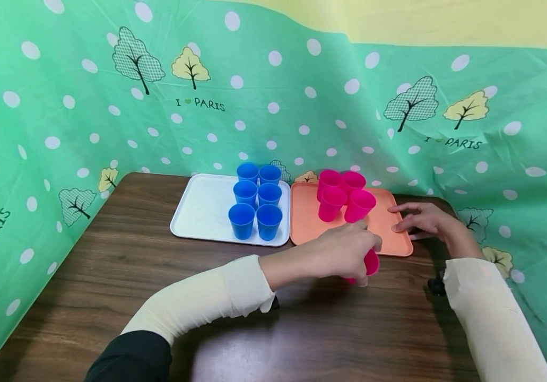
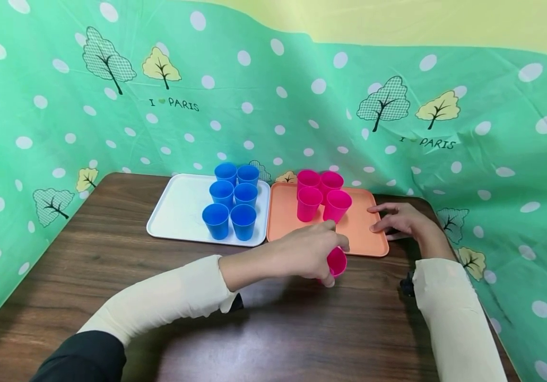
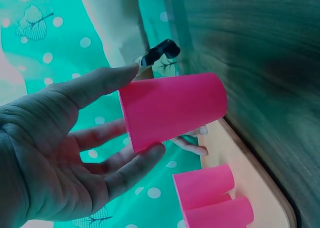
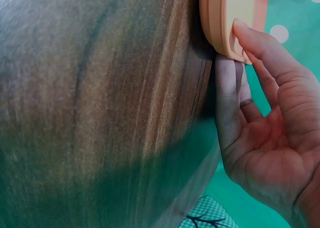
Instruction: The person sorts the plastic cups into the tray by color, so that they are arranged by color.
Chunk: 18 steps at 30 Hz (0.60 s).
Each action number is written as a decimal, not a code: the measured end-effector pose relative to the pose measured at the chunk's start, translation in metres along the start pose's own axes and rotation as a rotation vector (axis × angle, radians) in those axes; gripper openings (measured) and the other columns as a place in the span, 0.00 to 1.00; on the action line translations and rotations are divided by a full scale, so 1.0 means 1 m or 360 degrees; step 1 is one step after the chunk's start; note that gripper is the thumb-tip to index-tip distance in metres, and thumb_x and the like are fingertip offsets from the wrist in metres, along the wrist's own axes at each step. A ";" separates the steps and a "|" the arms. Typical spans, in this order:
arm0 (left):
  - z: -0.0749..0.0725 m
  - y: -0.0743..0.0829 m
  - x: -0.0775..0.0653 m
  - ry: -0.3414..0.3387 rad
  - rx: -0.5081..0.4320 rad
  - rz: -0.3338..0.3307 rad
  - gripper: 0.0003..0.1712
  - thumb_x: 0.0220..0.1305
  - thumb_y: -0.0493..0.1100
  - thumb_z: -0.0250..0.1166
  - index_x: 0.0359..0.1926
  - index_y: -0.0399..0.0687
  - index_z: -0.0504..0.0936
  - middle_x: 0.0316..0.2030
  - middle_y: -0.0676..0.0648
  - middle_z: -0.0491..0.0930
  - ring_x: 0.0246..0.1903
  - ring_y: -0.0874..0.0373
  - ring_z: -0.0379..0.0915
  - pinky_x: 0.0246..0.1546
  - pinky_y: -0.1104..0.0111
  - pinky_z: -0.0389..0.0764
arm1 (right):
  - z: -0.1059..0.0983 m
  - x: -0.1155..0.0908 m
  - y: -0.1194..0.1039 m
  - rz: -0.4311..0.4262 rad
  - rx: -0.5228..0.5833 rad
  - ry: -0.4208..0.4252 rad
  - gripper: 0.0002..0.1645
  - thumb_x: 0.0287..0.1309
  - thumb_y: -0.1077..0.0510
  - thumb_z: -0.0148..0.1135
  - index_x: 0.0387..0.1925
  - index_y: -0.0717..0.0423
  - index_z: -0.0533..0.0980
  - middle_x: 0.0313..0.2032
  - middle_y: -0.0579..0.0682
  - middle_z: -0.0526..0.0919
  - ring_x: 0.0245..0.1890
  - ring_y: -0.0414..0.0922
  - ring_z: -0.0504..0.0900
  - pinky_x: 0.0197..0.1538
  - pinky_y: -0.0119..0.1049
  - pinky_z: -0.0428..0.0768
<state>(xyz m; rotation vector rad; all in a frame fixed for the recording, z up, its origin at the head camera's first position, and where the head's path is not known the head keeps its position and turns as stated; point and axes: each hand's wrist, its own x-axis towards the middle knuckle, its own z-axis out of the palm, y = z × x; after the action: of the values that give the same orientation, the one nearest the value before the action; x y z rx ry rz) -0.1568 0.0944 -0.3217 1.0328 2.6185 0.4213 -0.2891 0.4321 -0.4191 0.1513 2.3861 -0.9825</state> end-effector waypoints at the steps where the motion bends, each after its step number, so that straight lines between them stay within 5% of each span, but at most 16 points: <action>1: -0.001 -0.001 0.001 0.0022 -0.0007 0.0000 0.47 0.47 0.57 0.93 0.70 0.65 0.85 0.58 0.56 0.79 0.51 0.66 0.73 0.36 0.77 0.83 | 0.000 0.000 0.000 0.0001 -0.0001 0.0000 0.55 0.71 0.46 0.79 0.87 0.59 0.62 0.39 0.41 0.90 0.42 0.44 0.91 0.53 0.43 0.96; 18: 0.001 -0.022 0.029 0.0390 0.0015 -0.0033 0.39 0.52 0.49 0.91 0.66 0.52 0.88 0.54 0.52 0.86 0.49 0.60 0.75 0.36 0.79 0.81 | -0.001 0.002 0.001 0.0004 0.0024 -0.0016 0.56 0.70 0.46 0.80 0.87 0.59 0.62 0.39 0.42 0.89 0.43 0.42 0.92 0.52 0.42 0.96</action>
<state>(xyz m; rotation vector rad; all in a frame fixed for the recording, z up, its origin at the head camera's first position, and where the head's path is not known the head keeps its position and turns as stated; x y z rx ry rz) -0.1902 0.0999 -0.3358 1.0137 2.8448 0.5633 -0.2907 0.4334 -0.4196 0.1547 2.3690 -0.9979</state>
